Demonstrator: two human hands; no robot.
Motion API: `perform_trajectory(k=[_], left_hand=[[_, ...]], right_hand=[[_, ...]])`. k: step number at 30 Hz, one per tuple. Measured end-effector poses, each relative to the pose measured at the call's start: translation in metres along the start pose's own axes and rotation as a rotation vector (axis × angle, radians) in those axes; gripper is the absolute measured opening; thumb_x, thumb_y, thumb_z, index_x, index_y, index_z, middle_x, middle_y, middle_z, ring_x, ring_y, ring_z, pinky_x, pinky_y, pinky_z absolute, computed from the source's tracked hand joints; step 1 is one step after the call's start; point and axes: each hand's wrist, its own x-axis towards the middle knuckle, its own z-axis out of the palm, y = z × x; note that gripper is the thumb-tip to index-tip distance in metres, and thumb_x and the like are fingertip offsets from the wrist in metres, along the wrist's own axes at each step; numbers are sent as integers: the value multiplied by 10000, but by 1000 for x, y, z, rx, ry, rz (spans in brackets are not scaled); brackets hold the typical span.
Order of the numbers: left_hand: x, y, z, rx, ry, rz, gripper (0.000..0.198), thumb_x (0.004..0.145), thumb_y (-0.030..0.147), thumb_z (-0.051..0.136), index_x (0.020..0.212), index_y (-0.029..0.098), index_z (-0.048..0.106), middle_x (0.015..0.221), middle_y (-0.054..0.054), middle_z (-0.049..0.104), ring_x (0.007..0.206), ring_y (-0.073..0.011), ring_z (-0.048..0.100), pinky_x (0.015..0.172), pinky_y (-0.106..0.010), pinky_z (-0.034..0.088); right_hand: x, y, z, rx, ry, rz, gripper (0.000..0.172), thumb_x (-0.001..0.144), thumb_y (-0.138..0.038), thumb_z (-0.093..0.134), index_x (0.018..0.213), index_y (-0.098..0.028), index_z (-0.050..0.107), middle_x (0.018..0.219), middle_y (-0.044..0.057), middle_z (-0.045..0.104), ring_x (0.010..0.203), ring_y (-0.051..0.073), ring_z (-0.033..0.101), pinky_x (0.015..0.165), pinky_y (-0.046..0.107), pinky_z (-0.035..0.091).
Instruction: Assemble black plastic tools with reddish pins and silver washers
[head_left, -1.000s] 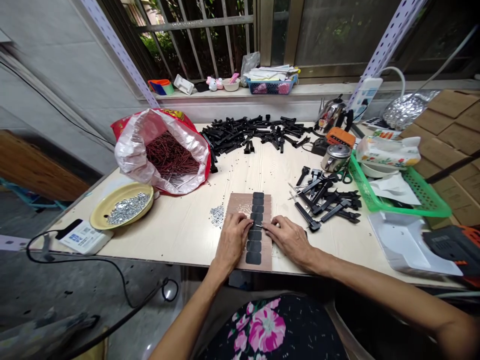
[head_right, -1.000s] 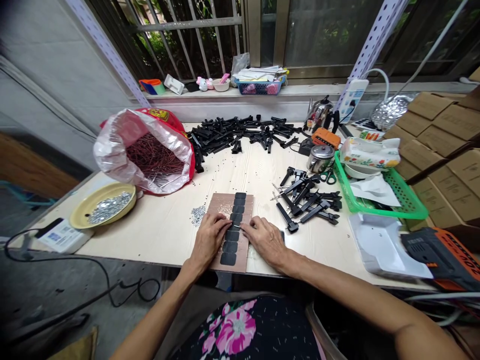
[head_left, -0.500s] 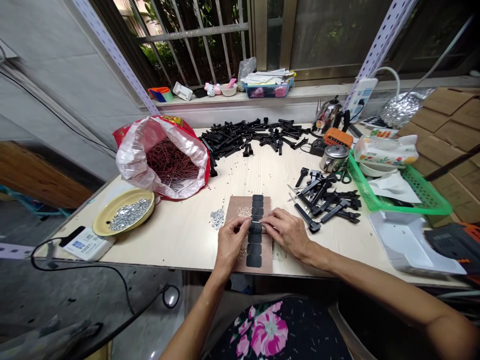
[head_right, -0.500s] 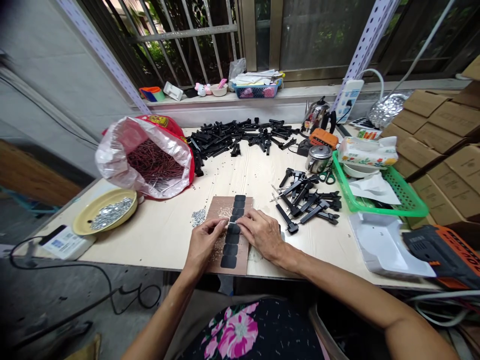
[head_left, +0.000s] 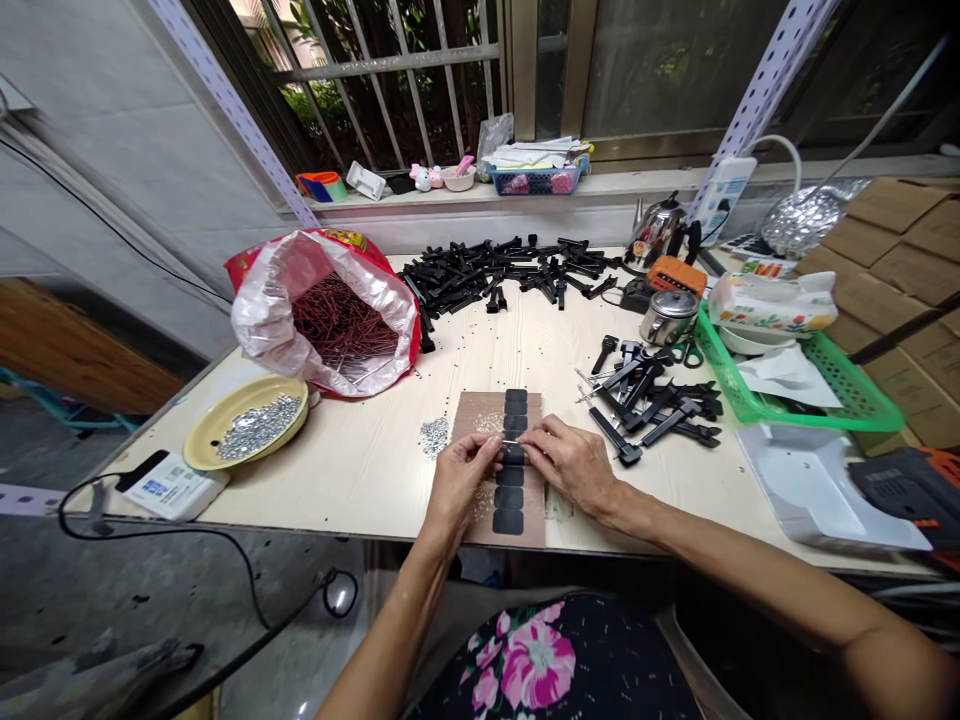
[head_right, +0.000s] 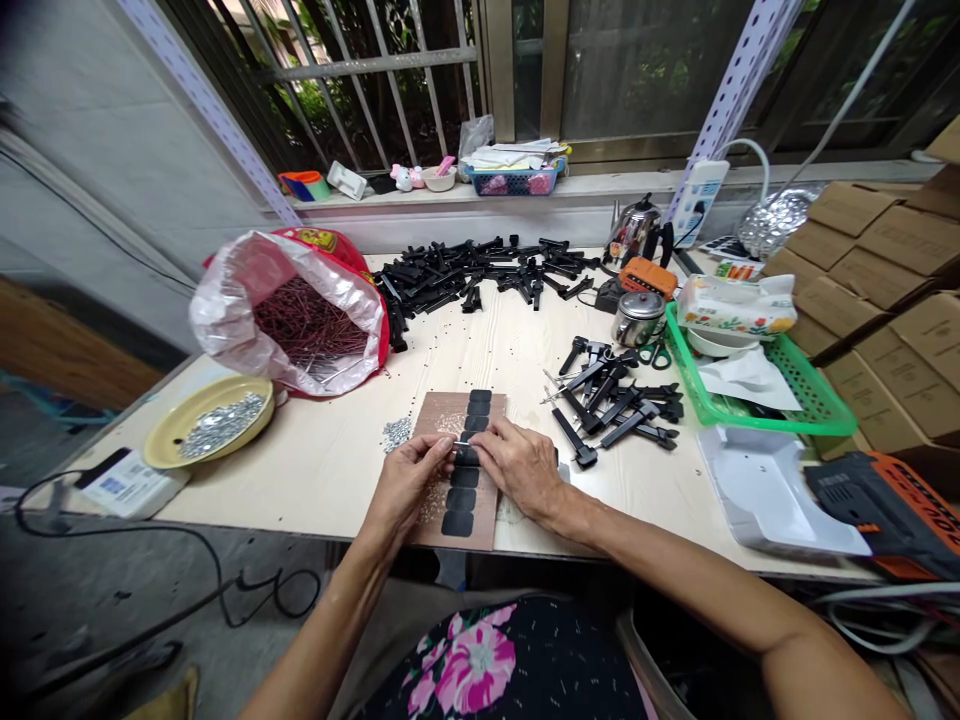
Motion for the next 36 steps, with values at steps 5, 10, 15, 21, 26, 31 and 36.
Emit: perform_trajectory(k=[5,10,15,21,26,31,36], left_hand=[[4,-3,1,-115,-4,-71,310,676,375,731,849,122,688,777,-45,669,621,-98,582,594,-213,487],[-1,-7,-4,207,30,80,307,756,416,643,870,137,700,740,-41,672,614,-125,588,568,-230,479],[-21,-7,-3,619,-147,388,175,831,303,581,891,211,717,869,-50,680,830,-182,616,739,-295,478],[-41,-10,9,870,-241,680,173,866,223,540,953,184,685,846,-64,619,841,-190,533,746,-337,459],[-47,-12,31,974,-321,796,182,877,207,516,984,186,662,902,-74,597,865,-202,483,749,-347,452],[-44,-24,55,1132,-486,836,177,885,208,493,958,189,653,865,-78,591,827,-208,464,700,-335,427],[-43,-40,70,1282,-575,878,177,895,192,455,855,185,628,797,-78,570,798,-223,453,655,-341,388]], right_hand=[[3,0,3,1,-23,44,216,943,-288,422,1031,-253,616,962,8,598,775,118,579,634,230,370],[2,14,13,-35,-69,105,226,952,-331,413,1037,-273,615,955,0,590,769,112,575,585,228,353],[-7,14,26,-129,-52,153,242,957,-324,403,1014,-246,624,976,33,592,786,133,563,630,247,362],[-2,23,23,10,-35,171,235,955,-321,407,1028,-226,610,994,42,589,822,141,563,670,238,393],[11,50,-14,294,176,262,190,930,-299,452,969,-198,608,929,29,606,874,146,559,772,253,418],[-2,55,-55,361,195,240,184,913,-278,472,965,-197,629,942,29,621,905,154,560,824,272,415],[-26,45,-69,347,119,216,226,933,-268,434,1003,-194,636,916,36,633,858,151,582,784,267,440]])
